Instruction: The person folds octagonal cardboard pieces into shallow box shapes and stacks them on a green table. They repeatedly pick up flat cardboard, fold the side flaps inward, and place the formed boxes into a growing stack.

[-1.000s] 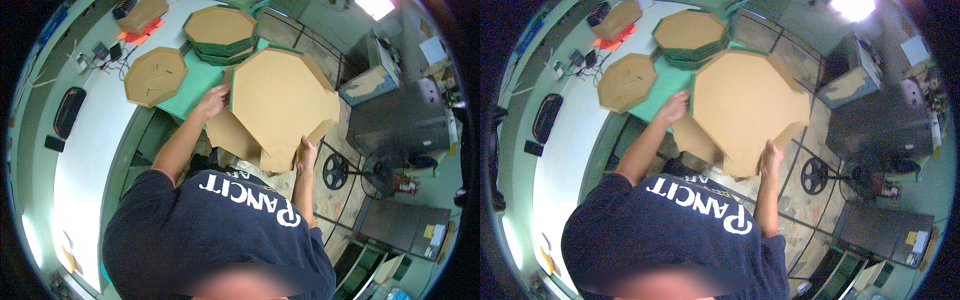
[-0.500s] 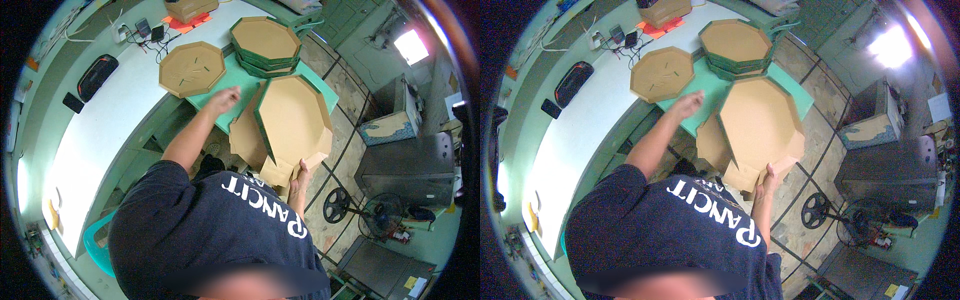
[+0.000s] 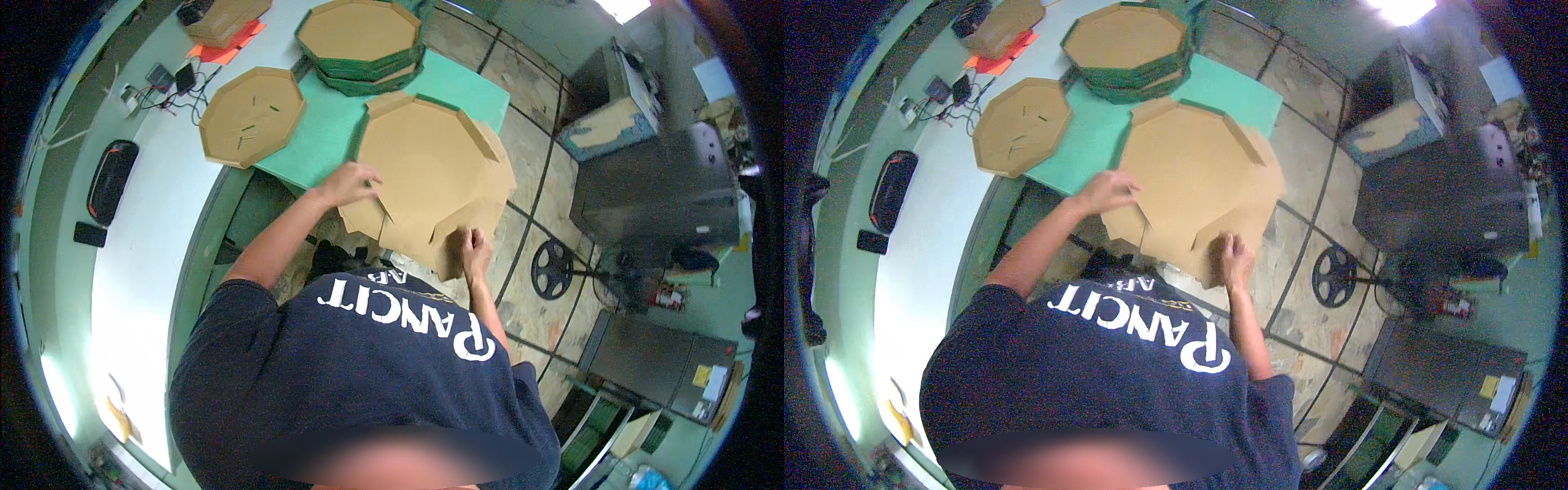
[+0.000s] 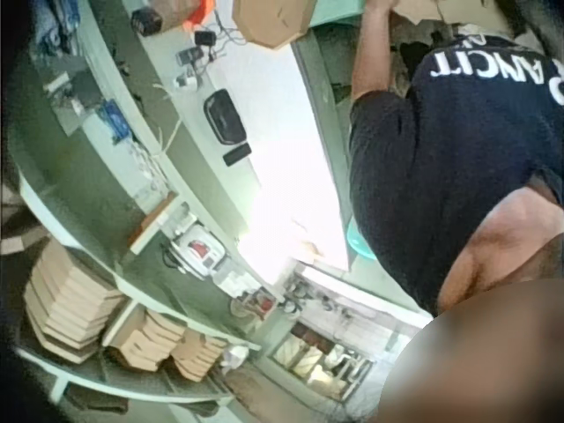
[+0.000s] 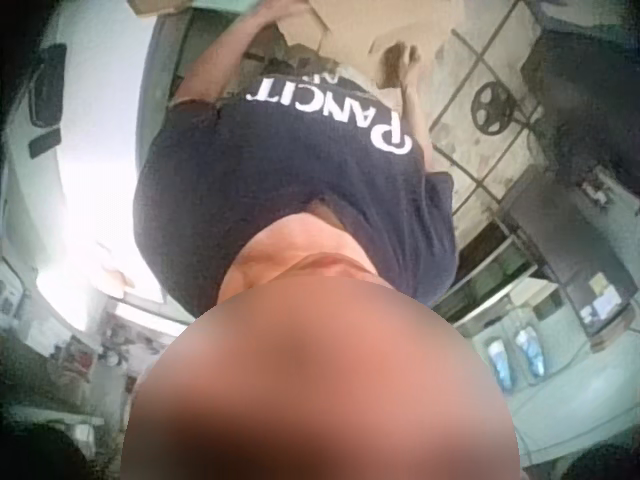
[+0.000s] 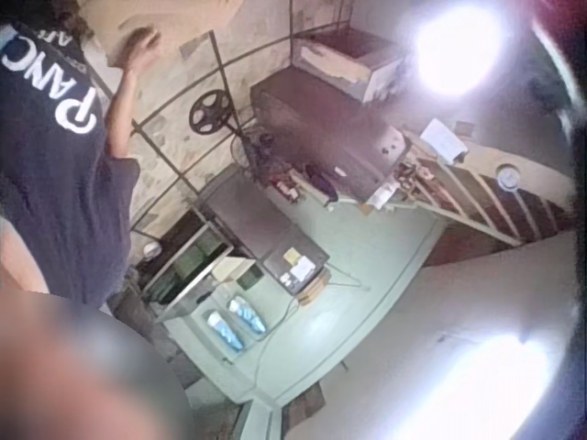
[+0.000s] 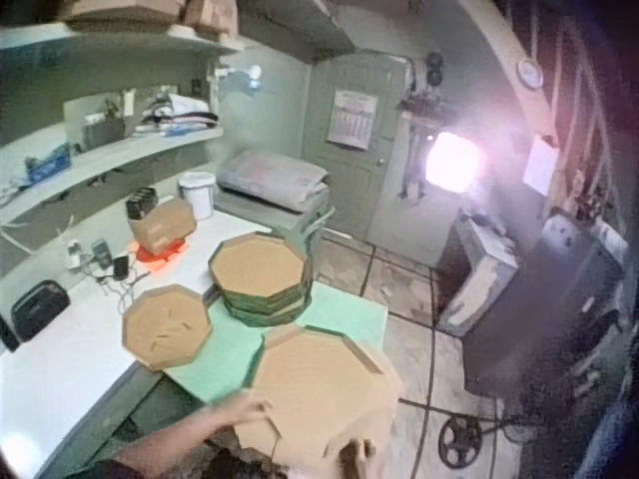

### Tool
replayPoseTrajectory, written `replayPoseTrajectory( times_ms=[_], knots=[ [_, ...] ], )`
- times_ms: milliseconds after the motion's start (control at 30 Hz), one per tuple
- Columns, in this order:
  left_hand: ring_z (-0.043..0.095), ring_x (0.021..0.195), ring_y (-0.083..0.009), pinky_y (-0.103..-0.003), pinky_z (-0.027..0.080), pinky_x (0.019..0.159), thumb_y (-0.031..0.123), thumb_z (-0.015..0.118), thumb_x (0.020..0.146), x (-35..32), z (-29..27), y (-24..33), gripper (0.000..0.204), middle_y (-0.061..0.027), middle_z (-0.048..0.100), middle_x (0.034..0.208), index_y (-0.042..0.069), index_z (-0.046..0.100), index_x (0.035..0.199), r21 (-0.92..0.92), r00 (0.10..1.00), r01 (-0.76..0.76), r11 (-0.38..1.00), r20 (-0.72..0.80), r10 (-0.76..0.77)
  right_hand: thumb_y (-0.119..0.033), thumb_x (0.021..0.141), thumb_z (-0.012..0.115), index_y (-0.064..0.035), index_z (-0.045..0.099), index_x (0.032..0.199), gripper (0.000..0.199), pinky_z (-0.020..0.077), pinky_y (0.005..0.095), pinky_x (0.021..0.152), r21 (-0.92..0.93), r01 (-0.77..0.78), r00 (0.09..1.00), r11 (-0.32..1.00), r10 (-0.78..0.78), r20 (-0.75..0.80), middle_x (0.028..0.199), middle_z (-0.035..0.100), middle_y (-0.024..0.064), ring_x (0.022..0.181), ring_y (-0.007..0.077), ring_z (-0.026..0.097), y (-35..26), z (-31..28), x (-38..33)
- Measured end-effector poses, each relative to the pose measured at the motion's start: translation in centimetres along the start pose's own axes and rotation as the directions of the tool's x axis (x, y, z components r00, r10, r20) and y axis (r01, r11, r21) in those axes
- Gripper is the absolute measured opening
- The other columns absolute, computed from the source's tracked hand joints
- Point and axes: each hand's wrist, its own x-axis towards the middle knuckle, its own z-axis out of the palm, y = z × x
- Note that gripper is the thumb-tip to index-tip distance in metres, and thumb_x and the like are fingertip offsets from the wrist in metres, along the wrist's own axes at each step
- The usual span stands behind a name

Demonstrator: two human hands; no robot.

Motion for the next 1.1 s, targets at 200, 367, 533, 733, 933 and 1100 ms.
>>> replayPoseTrajectory(
  times_ms=[200,367,533,733,933,1100],
  knots=[
    [0.052,0.124,-0.0323,-0.055,0.029,0.111,0.026,0.075,0.079,-0.2,5.1,-0.6,0.031,-0.004,0.067,0.117,0.015,0.069,0.107,0.253,0.959,-0.276,0.927,0.009,0.283,-0.026,0.086,0.059,-0.0179,0.061,0.124,0.038,0.027,0.0496,0.112,-0.489,0.676,0.681,0.551,-0.72,0.129,0.132,0.054,0.0047,0.129,0.0263,0.043,-0.3,-2.1,2.6],
    [0.056,0.12,-0.0287,-0.064,0.023,0.11,0.03,0.07,0.083,-0.3,6.6,-1.6,0.02,-0.0026,0.07,0.102,0.015,0.073,0.096,0.33,0.947,-0.308,0.892,0.021,0.319,-0.031,0.088,0.058,-0.0157,0.064,0.114,0.031,0.0264,0.0507,0.113,-0.342,0.756,0.653,0.558,-0.68,0.335,0.119,0.06,0.0058,0.121,0.0279,0.049,-1.0,-1.8,5.9],
    [0.061,0.114,-0.0239,-0.064,0.022,0.11,0.029,0.068,0.085,0.0,6.6,-0.4,0.017,-0.0024,0.071,0.098,0.014,0.072,0.091,0.406,0.976,-0.219,0.887,0.082,0.204,-0.026,0.085,0.065,-0.0114,0.067,0.097,0.019,0.0306,0.0518,0.109,-0.137,0.683,0.713,0.717,-0.616,0.335,0.1,0.063,0.009,0.106,0.0314,0.054,-3.3,0.5,8.1],
    [0.061,0.114,-0.0212,-0.061,0.023,0.111,0.023,0.066,0.086,0.1,7.5,-0.2,0.012,-0.0022,0.071,0.097,0.011,0.07,0.088,0.288,0.995,-0.086,0.954,-0.026,0.097,-0.023,0.084,0.066,-0.0051,0.066,0.1,0.024,0.0292,0.0494,0.112,-0.224,0.778,0.626,0.587,-0.756,0.191,0.115,0.062,0.0091,0.119,0.0317,0.051,-2.6,2.0,6.3],
    [0.053,0.126,-0.0248,-0.055,0.027,0.113,0.028,0.07,0.083,-0.7,8.6,-2.1,0.03,-0.0056,0.07,0.106,0.009,0.068,0.106,0.426,0.901,-0.349,0.835,-0.092,0.423,-0.053,0.077,0.065,0.0108,0.043,0.133,0.088,0.0179,0.0475,0.118,-0.3,0.799,0.601,0.521,-0.712,0.364,0.15,0.032,0.0219,0.141,0.0355,0.027,-2.5,1.1,2.6],
    [0.043,0.134,-0.0293,-0.057,0.023,0.114,0.039,0.071,0.082,-2.0,7.1,-1.1,0.046,-0.0075,0.066,0.117,0.005,0.065,0.112,0.31,0.871,-0.436,0.845,-0.092,0.483,-0.068,0.068,0.065,0.0133,0.028,0.141,0.116,0.0133,0.0474,0.119,-0.315,0.812,0.582,0.491,-0.643,0.497,0.154,0.019,0.0256,0.145,0.0361,0.018,-2.7,-0.5,2.5]
  ],
)
